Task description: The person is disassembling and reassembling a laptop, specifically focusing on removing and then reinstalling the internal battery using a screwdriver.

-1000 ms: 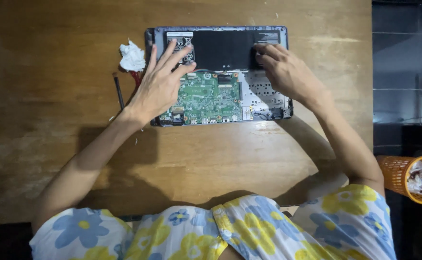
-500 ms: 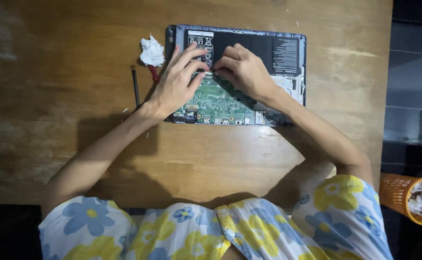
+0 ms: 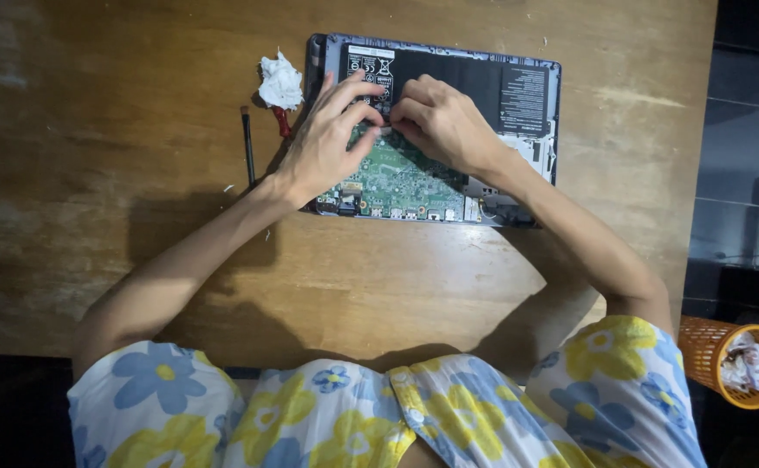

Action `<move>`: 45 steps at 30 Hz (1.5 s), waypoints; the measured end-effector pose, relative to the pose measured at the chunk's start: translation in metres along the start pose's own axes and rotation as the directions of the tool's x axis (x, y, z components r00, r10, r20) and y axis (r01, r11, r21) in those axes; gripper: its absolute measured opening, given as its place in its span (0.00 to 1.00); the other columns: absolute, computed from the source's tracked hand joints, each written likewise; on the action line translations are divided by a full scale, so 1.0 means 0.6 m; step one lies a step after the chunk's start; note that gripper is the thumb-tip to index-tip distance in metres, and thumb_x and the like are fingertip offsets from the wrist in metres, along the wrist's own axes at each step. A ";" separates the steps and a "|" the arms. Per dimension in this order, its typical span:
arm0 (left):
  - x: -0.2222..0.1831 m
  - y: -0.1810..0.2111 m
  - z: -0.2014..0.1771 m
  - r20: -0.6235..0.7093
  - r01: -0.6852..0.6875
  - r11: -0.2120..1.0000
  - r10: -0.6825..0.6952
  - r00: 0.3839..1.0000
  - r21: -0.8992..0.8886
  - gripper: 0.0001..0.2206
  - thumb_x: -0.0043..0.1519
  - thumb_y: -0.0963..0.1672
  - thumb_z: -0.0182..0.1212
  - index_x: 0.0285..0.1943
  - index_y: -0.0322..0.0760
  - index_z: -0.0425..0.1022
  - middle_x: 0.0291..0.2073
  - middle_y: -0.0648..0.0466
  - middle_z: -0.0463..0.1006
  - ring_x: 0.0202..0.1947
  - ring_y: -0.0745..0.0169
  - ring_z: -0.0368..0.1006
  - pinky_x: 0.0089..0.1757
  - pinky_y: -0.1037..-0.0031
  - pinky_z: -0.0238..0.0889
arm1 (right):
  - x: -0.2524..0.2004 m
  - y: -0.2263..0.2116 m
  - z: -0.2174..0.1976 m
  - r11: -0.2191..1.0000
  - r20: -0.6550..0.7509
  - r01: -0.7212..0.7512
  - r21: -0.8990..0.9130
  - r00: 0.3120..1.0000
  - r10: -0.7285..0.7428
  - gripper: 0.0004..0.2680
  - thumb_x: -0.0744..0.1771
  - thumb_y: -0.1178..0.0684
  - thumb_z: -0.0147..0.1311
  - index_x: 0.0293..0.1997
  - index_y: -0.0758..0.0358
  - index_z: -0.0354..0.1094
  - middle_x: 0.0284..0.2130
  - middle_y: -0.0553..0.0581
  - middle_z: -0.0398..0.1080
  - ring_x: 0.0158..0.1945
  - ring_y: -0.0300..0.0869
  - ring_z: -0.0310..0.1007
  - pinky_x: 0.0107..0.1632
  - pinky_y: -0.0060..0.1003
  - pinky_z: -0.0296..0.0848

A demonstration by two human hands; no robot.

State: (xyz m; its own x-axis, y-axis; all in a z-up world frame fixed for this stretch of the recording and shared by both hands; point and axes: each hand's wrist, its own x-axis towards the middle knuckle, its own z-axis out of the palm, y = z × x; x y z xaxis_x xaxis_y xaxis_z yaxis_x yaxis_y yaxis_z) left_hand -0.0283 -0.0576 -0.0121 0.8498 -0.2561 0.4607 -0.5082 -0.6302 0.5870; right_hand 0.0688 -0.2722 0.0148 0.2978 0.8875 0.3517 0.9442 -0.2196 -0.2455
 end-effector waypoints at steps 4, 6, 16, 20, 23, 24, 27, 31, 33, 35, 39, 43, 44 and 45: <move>-0.001 -0.002 0.001 0.021 0.011 1.000 -0.011 1.000 -0.019 0.11 0.62 0.44 0.71 0.46 0.34 0.75 0.63 0.44 0.71 0.71 0.36 0.59 0.69 0.40 0.35 | 0.003 -0.003 -0.010 0.995 0.019 0.021 0.095 1.000 -0.023 0.02 0.70 0.62 0.59 0.43 0.67 0.70 0.37 0.58 0.67 0.37 0.50 0.63 0.36 0.45 0.68; -0.002 0.000 0.001 0.024 0.011 0.999 -0.010 1.000 -0.032 0.11 0.62 0.43 0.72 0.45 0.35 0.75 0.62 0.44 0.71 0.71 0.36 0.59 0.69 0.40 0.35 | 0.003 -0.005 -0.013 0.992 0.021 0.029 0.123 0.999 -0.032 0.01 0.71 0.63 0.58 0.43 0.67 0.70 0.37 0.58 0.67 0.37 0.51 0.63 0.37 0.45 0.67; -0.001 -0.006 0.009 0.010 -0.024 0.999 0.025 1.000 -0.033 0.08 0.63 0.42 0.69 0.45 0.35 0.74 0.57 0.46 0.76 0.71 0.39 0.60 0.70 0.41 0.34 | 0.003 -0.001 -0.013 0.989 0.025 0.046 0.139 0.998 -0.049 0.01 0.71 0.63 0.57 0.43 0.65 0.72 0.38 0.57 0.68 0.38 0.50 0.63 0.37 0.43 0.68; -0.004 -0.011 0.010 0.017 -0.047 0.999 0.047 0.999 0.015 0.08 0.64 0.44 0.68 0.46 0.35 0.75 0.57 0.46 0.77 0.71 0.39 0.60 0.69 0.38 0.31 | 0.004 0.000 -0.015 0.986 0.037 0.075 0.152 0.996 -0.081 0.00 0.71 0.62 0.58 0.44 0.66 0.72 0.39 0.57 0.69 0.38 0.51 0.63 0.38 0.44 0.68; -0.004 0.000 -0.001 0.018 -0.032 0.998 0.031 0.999 0.052 0.08 0.65 0.44 0.68 0.46 0.36 0.75 0.59 0.46 0.76 0.72 0.40 0.59 0.69 0.39 0.28 | 0.005 -0.005 -0.019 0.988 0.032 0.074 0.136 0.996 -0.079 0.00 0.71 0.63 0.58 0.44 0.67 0.72 0.38 0.58 0.68 0.38 0.51 0.63 0.37 0.44 0.68; -0.004 0.003 -0.004 0.014 -0.026 0.998 0.026 1.000 0.059 0.08 0.65 0.44 0.68 0.46 0.36 0.75 0.59 0.46 0.76 0.72 0.40 0.59 0.69 0.39 0.28 | 0.006 -0.013 -0.030 0.987 0.032 0.083 0.140 0.996 -0.088 0.00 0.71 0.63 0.58 0.44 0.67 0.72 0.38 0.58 0.68 0.38 0.51 0.63 0.37 0.44 0.68; -0.004 0.006 -0.029 0.011 -0.024 0.991 0.023 1.000 0.133 0.22 0.64 0.49 0.72 0.60 0.34 0.72 0.65 0.45 0.69 0.72 0.41 0.57 0.69 0.38 0.27 | 0.004 -0.026 -0.053 0.976 0.065 0.028 0.217 0.997 -0.043 0.05 0.70 0.61 0.59 0.50 0.71 0.70 0.43 0.62 0.70 0.46 0.54 0.68 0.45 0.46 0.71; -0.025 0.001 -0.111 -0.130 0.183 0.939 -0.151 0.980 0.290 0.13 0.65 0.40 0.63 0.58 0.35 0.70 0.58 0.45 0.69 0.56 0.43 0.67 0.56 0.47 0.49 | -0.015 -0.041 -0.079 0.981 0.078 -0.014 0.194 0.997 -0.001 0.15 0.72 0.59 0.54 0.65 0.73 0.58 0.51 0.68 0.69 0.49 0.57 0.74 0.50 0.52 0.79; -0.045 -0.018 -0.136 -0.183 0.288 0.870 -0.233 0.955 0.401 0.10 0.63 0.37 0.62 0.52 0.36 0.72 0.51 0.45 0.69 0.46 0.44 0.67 0.44 0.60 0.62 | -0.018 -0.053 -0.097 0.982 0.079 -0.030 0.187 0.997 0.016 0.14 0.72 0.60 0.55 0.64 0.74 0.59 0.50 0.69 0.68 0.50 0.59 0.73 0.49 0.53 0.78; -0.069 -0.049 -0.142 -0.149 0.440 0.779 -0.420 0.895 0.447 0.08 0.64 0.39 0.64 0.48 0.36 0.70 0.43 0.49 0.71 0.45 0.53 0.68 0.46 0.63 0.65 | -0.018 -0.061 -0.107 0.979 0.087 -0.050 0.199 0.996 0.033 0.13 0.71 0.62 0.54 0.64 0.74 0.61 0.51 0.69 0.68 0.51 0.58 0.72 0.50 0.50 0.76; -0.082 -0.034 -0.128 -0.094 0.539 0.694 -0.569 0.817 0.478 0.06 0.67 0.44 0.61 0.43 0.39 0.69 0.41 0.46 0.72 0.43 0.46 0.70 0.45 0.54 0.65 | -0.007 -0.073 -0.101 0.976 0.094 -0.030 0.217 0.996 0.010 0.10 0.71 0.63 0.54 0.60 0.74 0.65 0.50 0.68 0.68 0.45 0.54 0.75 0.45 0.46 0.80; -0.092 -0.047 -0.086 -0.010 0.593 0.662 -0.663 0.748 0.459 0.17 0.67 0.52 0.63 0.35 0.37 0.73 0.33 0.48 0.76 0.34 0.43 0.77 0.35 0.54 0.72 | 0.003 -0.091 -0.097 0.982 0.014 0.055 0.182 0.998 -0.058 0.06 0.70 0.63 0.57 0.51 0.73 0.70 0.41 0.64 0.71 0.41 0.54 0.75 0.44 0.45 0.77; -0.095 -0.052 -0.078 0.012 0.628 0.658 -0.694 0.719 0.415 0.17 0.63 0.54 0.65 0.30 0.41 0.72 0.34 0.48 0.77 0.38 0.32 0.79 0.40 0.45 0.70 | 0.007 -0.097 -0.098 0.984 -0.040 0.046 0.169 0.998 -0.040 0.04 0.69 0.63 0.60 0.48 0.70 0.74 0.35 0.62 0.70 0.35 0.53 0.75 0.39 0.42 0.73; -0.098 -0.055 -0.079 0.011 0.629 0.657 -0.695 0.719 0.416 0.17 0.63 0.54 0.65 0.30 0.41 0.72 0.34 0.48 0.77 0.38 0.32 0.79 0.40 0.45 0.70 | 0.005 -0.099 -0.103 0.984 -0.040 0.047 0.170 0.998 -0.041 0.04 0.69 0.63 0.60 0.48 0.70 0.74 0.35 0.62 0.70 0.35 0.53 0.75 0.39 0.42 0.73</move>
State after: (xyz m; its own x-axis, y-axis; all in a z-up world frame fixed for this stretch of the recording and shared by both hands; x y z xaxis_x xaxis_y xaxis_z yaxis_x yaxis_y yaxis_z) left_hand -0.0683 0.0131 -0.0271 0.9657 0.2456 -0.0844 0.2586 -0.8798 0.3989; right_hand 0.0223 -0.2814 0.0864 0.2645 0.8788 0.3971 0.9194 -0.1055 -0.3788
